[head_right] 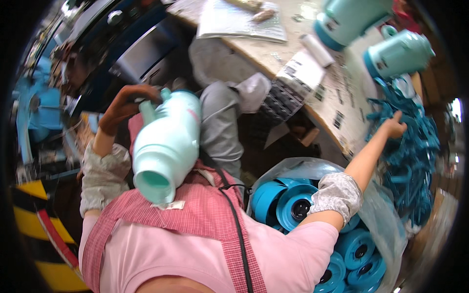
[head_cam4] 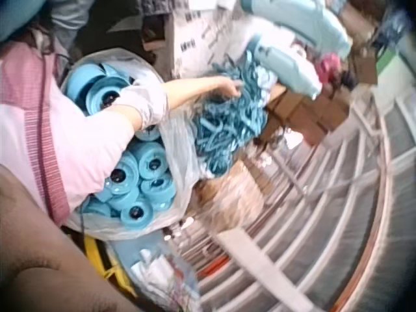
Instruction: The person attaches lids and handles to light blue pitchers by hand, wipes the surfaces, and applies stickers to the pitcher bodies at a factory workstation.
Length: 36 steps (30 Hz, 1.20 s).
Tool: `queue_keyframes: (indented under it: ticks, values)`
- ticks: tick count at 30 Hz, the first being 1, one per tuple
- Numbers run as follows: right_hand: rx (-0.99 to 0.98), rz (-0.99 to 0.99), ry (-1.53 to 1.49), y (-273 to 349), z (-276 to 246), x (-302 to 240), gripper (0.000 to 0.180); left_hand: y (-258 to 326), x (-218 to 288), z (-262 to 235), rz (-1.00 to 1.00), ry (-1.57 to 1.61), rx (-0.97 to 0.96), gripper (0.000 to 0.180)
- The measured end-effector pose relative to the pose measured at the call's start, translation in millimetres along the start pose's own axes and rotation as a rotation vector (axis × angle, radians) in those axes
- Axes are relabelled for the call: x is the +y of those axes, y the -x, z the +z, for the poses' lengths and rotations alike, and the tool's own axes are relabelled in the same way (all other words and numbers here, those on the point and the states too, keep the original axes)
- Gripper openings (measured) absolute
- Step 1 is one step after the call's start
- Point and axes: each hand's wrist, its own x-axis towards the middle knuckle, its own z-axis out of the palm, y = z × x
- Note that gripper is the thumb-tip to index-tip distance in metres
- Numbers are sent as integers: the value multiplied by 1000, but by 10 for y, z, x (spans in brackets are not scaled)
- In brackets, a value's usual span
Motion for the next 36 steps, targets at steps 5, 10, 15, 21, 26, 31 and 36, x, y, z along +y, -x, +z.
queue_keyframes:
  ticks: [5, 10, 15, 21, 26, 31, 36]
  values:
    - [138, -156, -104, 294, -35, -452, 54, 83, -60, -121, -101, -104, -8, 30]
    - [80, -527, -8, -211, -380, -732, 40, 19, -149, -228, -215, 39, 4, 35]
    - [-864, 44, -1326, 1518, -1741, -2560, 35, -108, -372, -176, -189, 27, -52, 37]
    - [-1676, 1037, -1922, 3451, -2477, -2855, 41, 134, -330, 53, -94, -173, 251, 42]
    - [-1765, 1110, -1870, 3771, -2658, -2879, 38, 535, 133, 262, -396, 17, 596, 34]
    - [-1930, 881, -1641, 3809, -2924, -3048, 37, 857, 206, 382, -467, 239, 687, 75]
    - [-2068, 637, -1420, 3794, -2962, -3281, 34, 992, 344, 501, -246, 282, 701, 56]
